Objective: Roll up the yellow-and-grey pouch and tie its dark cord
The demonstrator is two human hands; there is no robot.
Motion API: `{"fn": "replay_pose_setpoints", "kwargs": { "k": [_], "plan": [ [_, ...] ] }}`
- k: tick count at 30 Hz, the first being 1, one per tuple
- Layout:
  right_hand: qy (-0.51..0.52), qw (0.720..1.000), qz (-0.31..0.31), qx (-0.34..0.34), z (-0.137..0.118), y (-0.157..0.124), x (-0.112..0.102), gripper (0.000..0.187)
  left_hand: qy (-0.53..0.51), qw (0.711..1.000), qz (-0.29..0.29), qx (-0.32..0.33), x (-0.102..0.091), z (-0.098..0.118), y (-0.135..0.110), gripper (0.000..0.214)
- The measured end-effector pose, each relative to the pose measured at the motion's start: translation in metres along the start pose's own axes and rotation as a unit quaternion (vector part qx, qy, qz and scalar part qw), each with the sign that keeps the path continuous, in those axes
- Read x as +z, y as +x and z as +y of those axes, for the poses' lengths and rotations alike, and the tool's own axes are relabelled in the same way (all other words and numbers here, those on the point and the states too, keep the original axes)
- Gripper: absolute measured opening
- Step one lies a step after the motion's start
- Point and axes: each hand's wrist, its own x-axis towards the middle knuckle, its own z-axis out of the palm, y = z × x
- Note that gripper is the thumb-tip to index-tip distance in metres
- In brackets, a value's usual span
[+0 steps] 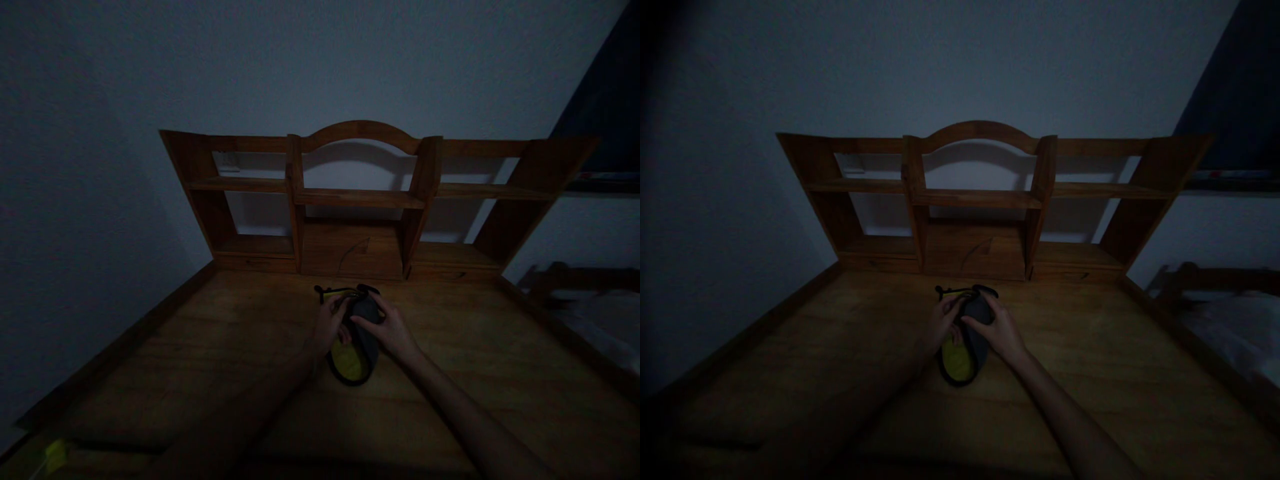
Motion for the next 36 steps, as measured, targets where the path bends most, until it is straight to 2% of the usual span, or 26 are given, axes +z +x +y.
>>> {"fn": "replay_pose_setpoints", "kwargs": {
  "k": [16, 26, 36],
  "plan": [
    [-0.004, 0.999, -0.035, 0.001, 0.000, 0.001, -0.001, 0.052, 0.009, 1.000, -0.003, 0.014, -0.001, 0.000, -0.001, 0.044],
    [0.009, 0.999, -0.031, 0.037, -0.001, 0.000, -0.002, 0.045, 0.024, 1.000, -0.007, 0.003, -0.001, -0.003, 0.000, 0.047],
    [0.005, 1.000, -0.010, 0.026, -0.006, 0.001, -0.005, 0.036, 0.026, 1.000, -0.010, 0.003, 0.001, -0.001, -0.002, 0.045]
  ]
}}
